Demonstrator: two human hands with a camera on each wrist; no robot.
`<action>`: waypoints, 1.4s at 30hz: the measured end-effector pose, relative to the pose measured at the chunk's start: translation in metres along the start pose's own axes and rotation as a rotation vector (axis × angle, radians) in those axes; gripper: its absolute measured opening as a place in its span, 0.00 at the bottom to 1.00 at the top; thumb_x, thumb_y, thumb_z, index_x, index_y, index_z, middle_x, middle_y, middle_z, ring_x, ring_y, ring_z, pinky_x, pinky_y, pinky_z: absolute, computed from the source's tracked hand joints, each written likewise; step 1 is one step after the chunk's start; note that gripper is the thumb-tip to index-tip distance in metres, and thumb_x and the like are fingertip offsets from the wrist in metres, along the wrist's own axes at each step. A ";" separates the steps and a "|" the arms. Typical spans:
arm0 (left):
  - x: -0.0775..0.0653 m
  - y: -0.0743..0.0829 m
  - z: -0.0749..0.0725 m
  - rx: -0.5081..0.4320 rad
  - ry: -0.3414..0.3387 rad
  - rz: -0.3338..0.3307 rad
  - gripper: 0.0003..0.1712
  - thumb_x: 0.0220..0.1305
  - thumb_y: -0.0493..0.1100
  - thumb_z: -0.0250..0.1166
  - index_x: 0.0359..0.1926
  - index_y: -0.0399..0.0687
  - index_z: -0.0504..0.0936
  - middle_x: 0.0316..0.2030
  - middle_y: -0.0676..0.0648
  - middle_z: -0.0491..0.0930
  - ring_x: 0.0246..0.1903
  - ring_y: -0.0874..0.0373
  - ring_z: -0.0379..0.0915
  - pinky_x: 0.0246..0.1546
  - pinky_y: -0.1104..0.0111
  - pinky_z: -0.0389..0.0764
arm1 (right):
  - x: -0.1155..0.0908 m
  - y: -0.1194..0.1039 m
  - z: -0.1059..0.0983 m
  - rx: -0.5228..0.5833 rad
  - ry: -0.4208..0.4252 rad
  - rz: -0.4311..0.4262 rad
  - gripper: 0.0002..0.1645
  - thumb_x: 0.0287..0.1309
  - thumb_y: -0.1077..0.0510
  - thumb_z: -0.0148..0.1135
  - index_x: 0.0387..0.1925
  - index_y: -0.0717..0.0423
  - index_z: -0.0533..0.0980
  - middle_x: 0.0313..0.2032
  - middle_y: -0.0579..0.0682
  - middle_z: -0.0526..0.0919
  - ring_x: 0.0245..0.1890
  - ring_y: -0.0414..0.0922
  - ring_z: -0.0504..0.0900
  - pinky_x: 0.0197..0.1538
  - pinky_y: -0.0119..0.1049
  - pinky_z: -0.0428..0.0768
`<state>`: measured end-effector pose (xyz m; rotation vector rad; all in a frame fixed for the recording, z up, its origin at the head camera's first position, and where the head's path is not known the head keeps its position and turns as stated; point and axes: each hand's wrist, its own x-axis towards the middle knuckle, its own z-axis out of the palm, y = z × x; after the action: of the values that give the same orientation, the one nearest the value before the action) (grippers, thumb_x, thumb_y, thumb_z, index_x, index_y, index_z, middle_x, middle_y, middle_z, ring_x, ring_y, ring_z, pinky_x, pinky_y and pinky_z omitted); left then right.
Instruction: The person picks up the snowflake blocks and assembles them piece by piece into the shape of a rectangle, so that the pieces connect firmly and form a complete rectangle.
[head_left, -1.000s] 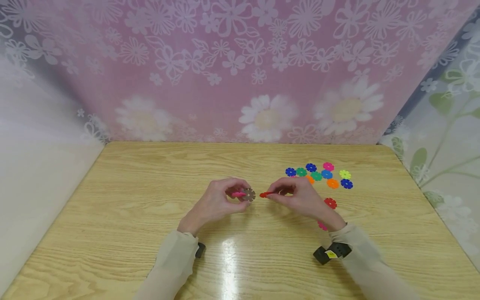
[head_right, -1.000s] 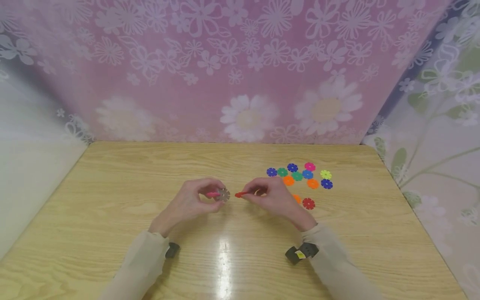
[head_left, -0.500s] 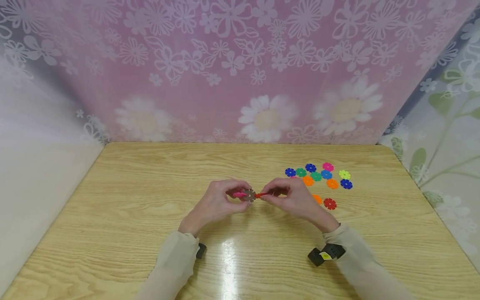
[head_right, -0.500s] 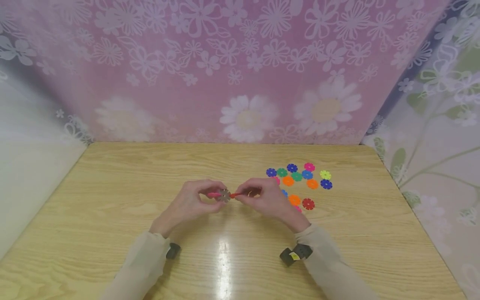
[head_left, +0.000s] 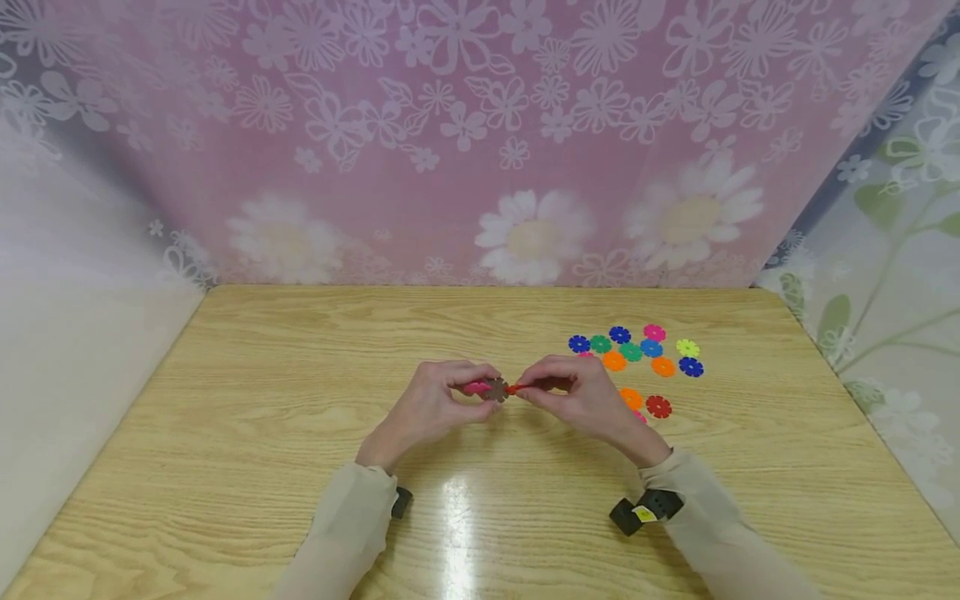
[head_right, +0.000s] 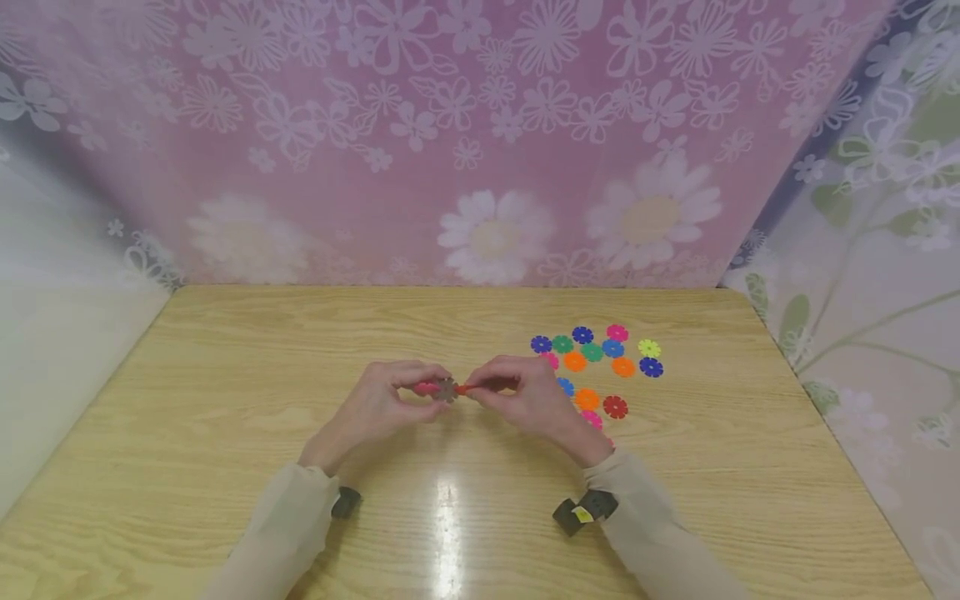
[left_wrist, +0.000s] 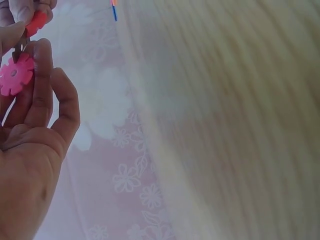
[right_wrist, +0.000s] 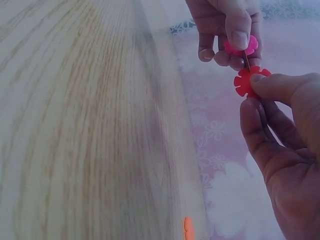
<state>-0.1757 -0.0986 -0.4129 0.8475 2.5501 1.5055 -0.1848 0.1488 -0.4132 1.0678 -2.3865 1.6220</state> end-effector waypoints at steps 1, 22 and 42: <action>0.000 0.000 0.000 -0.005 0.001 -0.002 0.14 0.61 0.42 0.75 0.49 0.56 0.89 0.42 0.56 0.89 0.40 0.65 0.84 0.40 0.64 0.86 | 0.000 0.000 0.000 0.003 0.004 -0.001 0.08 0.56 0.72 0.71 0.36 0.60 0.87 0.33 0.56 0.89 0.32 0.39 0.87 0.40 0.28 0.86; 0.000 0.001 -0.001 -0.132 -0.073 -0.119 0.18 0.68 0.42 0.69 0.57 0.54 0.79 0.44 0.51 0.86 0.29 0.59 0.78 0.32 0.72 0.79 | -0.002 -0.007 0.002 0.088 0.066 0.144 0.10 0.56 0.75 0.69 0.40 0.65 0.84 0.38 0.62 0.87 0.37 0.33 0.85 0.46 0.28 0.86; 0.006 0.007 0.008 -0.193 -0.113 -0.151 0.22 0.75 0.40 0.58 0.65 0.43 0.65 0.46 0.42 0.79 0.33 0.58 0.69 0.34 0.75 0.72 | 0.001 -0.008 0.004 0.120 0.148 0.172 0.06 0.58 0.72 0.70 0.38 0.65 0.83 0.38 0.63 0.87 0.36 0.37 0.86 0.46 0.29 0.86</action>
<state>-0.1758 -0.0868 -0.4103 0.6786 2.2871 1.5769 -0.1802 0.1432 -0.4085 0.7439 -2.3674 1.8492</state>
